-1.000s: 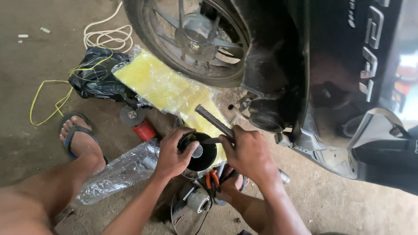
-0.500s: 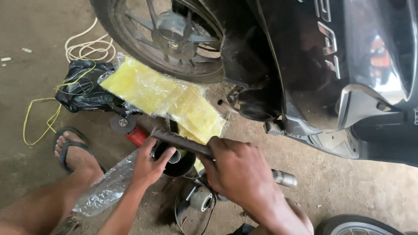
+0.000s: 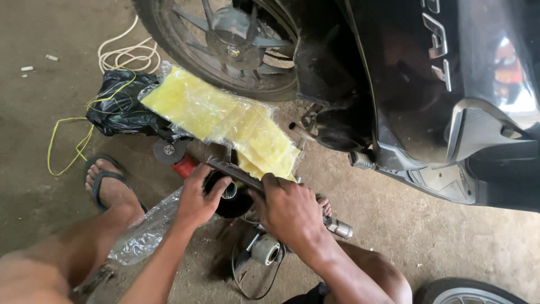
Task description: Stuffing fiberglass insulation into a motorcycle muffler.
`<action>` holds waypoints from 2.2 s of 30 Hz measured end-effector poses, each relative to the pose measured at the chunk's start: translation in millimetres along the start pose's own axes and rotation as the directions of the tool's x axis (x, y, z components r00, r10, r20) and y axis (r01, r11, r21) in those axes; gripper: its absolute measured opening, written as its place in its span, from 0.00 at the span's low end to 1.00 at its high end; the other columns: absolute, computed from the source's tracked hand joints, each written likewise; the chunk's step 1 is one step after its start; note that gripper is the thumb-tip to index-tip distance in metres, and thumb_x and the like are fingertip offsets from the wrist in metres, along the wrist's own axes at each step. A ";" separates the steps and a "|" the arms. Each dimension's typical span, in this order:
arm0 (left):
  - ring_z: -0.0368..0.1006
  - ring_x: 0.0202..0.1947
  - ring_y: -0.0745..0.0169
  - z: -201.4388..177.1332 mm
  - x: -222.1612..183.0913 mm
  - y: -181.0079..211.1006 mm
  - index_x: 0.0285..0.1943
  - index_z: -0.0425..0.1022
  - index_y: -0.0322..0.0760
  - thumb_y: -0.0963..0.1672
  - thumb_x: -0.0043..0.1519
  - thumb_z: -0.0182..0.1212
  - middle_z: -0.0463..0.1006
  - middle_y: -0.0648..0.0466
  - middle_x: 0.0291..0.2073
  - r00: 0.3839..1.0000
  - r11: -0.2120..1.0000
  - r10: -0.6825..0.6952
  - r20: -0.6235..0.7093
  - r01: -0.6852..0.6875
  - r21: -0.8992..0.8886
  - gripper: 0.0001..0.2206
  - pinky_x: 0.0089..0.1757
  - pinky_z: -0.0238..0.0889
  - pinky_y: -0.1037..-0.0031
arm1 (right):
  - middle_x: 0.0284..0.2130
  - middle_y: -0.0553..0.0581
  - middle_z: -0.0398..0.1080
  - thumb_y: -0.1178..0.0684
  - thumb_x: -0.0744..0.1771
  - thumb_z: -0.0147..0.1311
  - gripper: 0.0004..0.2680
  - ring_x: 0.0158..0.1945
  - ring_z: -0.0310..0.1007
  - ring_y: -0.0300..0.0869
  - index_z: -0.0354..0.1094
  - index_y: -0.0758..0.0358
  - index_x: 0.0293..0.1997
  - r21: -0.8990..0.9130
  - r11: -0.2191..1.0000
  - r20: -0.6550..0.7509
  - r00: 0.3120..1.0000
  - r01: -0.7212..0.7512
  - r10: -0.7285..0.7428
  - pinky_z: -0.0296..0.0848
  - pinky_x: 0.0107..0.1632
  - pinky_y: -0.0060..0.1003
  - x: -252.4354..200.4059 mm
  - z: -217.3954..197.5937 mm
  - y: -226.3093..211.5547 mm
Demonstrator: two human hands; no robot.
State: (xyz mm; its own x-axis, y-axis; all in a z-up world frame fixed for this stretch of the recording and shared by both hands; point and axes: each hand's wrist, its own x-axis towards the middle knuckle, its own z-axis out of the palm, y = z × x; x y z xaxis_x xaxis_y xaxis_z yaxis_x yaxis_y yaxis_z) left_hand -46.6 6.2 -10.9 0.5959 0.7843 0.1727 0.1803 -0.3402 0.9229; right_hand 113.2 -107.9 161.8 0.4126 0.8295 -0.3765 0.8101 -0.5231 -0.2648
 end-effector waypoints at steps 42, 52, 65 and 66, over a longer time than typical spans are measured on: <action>0.76 0.48 0.29 11.0 5.5 15.4 0.52 0.74 0.32 0.51 0.61 0.66 0.79 0.33 0.40 0.964 0.965 -0.261 -0.055 0.259 -0.041 0.20 0.46 0.72 0.49 | 0.34 0.65 0.78 0.39 0.68 0.47 0.14 0.40 0.80 0.66 0.68 0.60 0.45 -0.047 0.998 -0.022 0.999 -0.043 0.042 0.78 0.44 0.61 19.6 13.5 -9.8; 0.79 0.46 0.39 28.5 10.3 6.0 0.52 0.76 0.40 0.51 0.59 0.69 0.81 0.40 0.40 0.963 0.967 -0.256 -0.086 0.253 -0.043 0.18 0.44 0.74 0.57 | 0.29 0.62 0.78 0.38 0.66 0.54 0.13 0.37 0.81 0.62 0.72 0.56 0.42 -0.012 0.998 -0.150 0.987 -0.068 0.066 0.80 0.39 0.59 -14.9 -48.4 -4.7; 0.77 0.44 0.30 17.9 20.8 16.4 0.48 0.75 0.31 0.50 0.59 0.70 0.78 0.32 0.36 0.944 0.956 -0.291 -0.155 0.280 -0.085 0.19 0.42 0.71 0.50 | 0.28 0.61 0.77 0.40 0.67 0.51 0.12 0.36 0.81 0.63 0.69 0.57 0.41 0.028 1.000 -0.118 0.993 0.001 0.003 0.79 0.38 0.57 24.8 -6.2 -1.5; 0.77 0.44 0.30 20.0 18.6 14.2 0.48 0.75 0.31 0.50 0.59 0.70 0.78 0.32 0.36 0.945 0.956 -0.289 -0.154 0.279 -0.087 0.19 0.42 0.71 0.50 | 0.28 0.61 0.77 0.40 0.67 0.51 0.12 0.36 0.81 0.63 0.69 0.57 0.41 0.027 1.000 -0.120 0.993 -0.001 0.005 0.79 0.38 0.57 22.0 -13.6 -4.3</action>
State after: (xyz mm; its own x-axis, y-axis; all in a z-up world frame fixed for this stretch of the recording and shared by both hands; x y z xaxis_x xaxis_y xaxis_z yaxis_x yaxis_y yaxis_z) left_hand -17.3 5.6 -1.5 0.3904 0.9192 -0.0507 0.2704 -0.0619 0.9608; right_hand 124.4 -84.8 166.7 0.4632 0.8445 -0.2687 0.7980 -0.5293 -0.2881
